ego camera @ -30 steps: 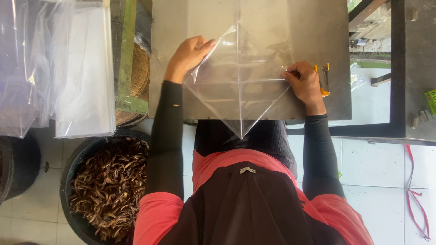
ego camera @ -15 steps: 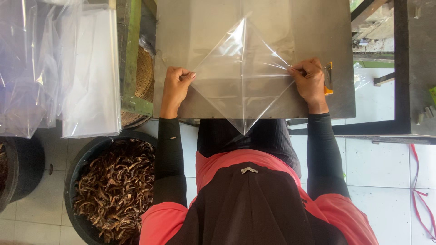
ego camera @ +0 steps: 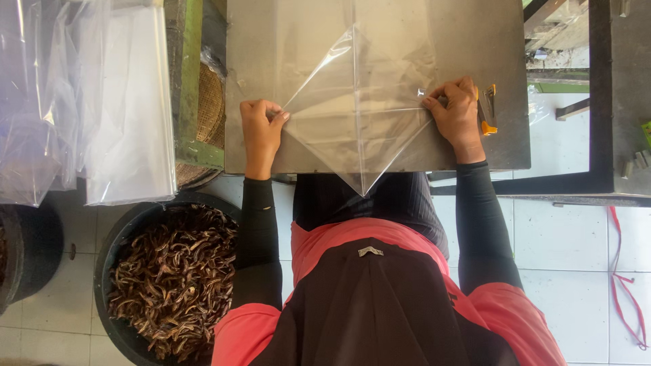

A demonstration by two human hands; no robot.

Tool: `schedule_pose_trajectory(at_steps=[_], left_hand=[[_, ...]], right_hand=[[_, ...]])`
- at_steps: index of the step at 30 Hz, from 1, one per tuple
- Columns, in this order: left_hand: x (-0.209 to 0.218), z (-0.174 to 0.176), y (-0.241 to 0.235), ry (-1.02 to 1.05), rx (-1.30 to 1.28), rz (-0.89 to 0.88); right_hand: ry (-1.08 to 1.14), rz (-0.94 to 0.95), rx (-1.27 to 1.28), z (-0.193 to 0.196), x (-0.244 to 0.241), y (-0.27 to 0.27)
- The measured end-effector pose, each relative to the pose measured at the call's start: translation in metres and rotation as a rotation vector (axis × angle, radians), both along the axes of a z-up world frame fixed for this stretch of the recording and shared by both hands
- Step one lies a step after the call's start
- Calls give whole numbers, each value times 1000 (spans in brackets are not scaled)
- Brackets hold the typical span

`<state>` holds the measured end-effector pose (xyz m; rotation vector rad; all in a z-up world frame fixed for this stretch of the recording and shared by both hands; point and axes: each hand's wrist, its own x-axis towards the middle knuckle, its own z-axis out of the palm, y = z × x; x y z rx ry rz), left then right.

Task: The person repeatedly folds the top of a clear plastic bag on a metal table and uses a yellow handheld heat sealer to seal the fold. The person then places the sealed bag aside and repeats the process with another bag.

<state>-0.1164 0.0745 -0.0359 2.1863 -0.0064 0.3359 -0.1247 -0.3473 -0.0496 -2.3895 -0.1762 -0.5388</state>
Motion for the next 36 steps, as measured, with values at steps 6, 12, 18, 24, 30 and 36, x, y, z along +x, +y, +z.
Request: schedule_pose_trajectory(at_steps=[6, 12, 18, 24, 30, 36], left_hand=[[-20, 25, -10, -190, 163, 85], [-92, 33, -78, -381, 328, -490], [-105, 20, -109, -252, 480, -573], [-103, 10, -103, -267, 694, -594], [-106, 3, -103, -239, 718, -601], [-110, 0, -104, -237, 692, -586]], right_hand=[[40, -37, 163, 35, -12, 21], [-268, 251, -184, 88, -51, 64], [51, 733, -374, 65, -47, 118], [216, 712, -578, 22, 12, 110], [267, 536, -653, 3, 71, 118], [239, 441, -648, -6, 115, 122]])
